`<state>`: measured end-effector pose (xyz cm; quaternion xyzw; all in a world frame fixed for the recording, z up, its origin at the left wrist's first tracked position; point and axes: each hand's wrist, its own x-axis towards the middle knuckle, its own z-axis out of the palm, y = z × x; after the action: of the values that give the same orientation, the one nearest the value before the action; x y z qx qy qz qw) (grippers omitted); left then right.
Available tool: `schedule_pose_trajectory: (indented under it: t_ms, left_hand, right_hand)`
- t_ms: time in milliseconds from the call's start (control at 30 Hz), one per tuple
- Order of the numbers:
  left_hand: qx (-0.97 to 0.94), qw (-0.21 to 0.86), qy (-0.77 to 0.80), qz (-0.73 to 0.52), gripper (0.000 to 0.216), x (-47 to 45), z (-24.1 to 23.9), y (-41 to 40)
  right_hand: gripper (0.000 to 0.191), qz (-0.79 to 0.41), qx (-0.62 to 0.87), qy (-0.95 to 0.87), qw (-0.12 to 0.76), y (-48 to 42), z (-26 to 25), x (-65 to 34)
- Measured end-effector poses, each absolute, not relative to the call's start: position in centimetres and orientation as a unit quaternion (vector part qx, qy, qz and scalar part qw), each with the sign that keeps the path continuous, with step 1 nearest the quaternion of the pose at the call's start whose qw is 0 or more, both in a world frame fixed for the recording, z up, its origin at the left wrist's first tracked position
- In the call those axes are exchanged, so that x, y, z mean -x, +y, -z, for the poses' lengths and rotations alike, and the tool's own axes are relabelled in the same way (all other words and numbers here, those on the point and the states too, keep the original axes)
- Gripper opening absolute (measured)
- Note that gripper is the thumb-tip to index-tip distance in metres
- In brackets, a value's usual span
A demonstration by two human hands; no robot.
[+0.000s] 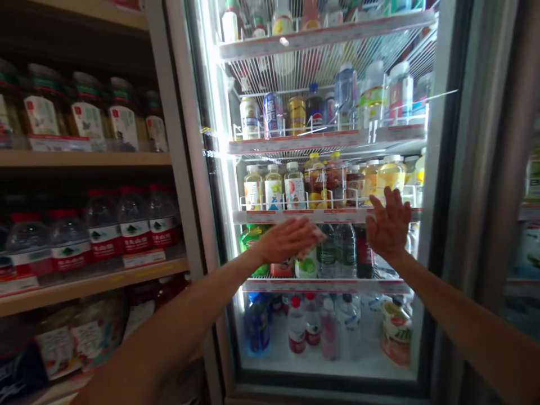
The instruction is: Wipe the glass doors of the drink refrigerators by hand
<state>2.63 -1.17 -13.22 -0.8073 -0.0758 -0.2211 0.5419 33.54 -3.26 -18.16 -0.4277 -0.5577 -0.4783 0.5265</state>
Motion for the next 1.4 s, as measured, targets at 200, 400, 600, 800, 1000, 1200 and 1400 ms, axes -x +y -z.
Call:
schedule_pose_trajectory:
  t_ms: [200,400,600,800,1000,1200,1400]
  left_hand:
    - [0.722,0.53,-0.193,0.401,0.044,-1.9,11.2,-0.9]
    - [0.802,0.552,-0.07,0.216,0.045,-4.8,17.5,-1.6]
    - [0.69,0.475,-0.342,0.426,0.049,-5.7,16.6,-2.1]
    - [0.78,0.538,-0.147,0.285,0.043,-3.6,15.1,-1.6]
    - [0.76,0.525,-0.139,0.357,0.045,-2.6,14.6,-1.7]
    - [0.712,0.489,-0.206,0.46,0.05,-1.3,13.7,-1.5]
    - [0.824,0.519,-0.051,0.22,0.05,-0.4,14.7,-1.5]
  right_hand:
    - [0.048,0.49,0.434,-0.54,0.529,-2.9,18.2,-33.8]
    - [0.051,0.475,0.4,-0.565,0.543,-2.8,18.4,-34.1]
    - [0.055,0.472,0.393,-0.567,0.548,-2.8,18.4,-34.3]
    - [0.052,0.463,0.399,-0.565,0.554,-2.7,18.3,-34.2]
    - [0.05,0.463,0.429,-0.56,0.536,-3.2,18.1,-33.6]
    - [0.051,0.459,0.448,-0.558,0.526,-3.3,18.0,-33.5]
    - [0.052,0.458,0.455,-0.558,0.522,-3.4,18.0,-33.5]
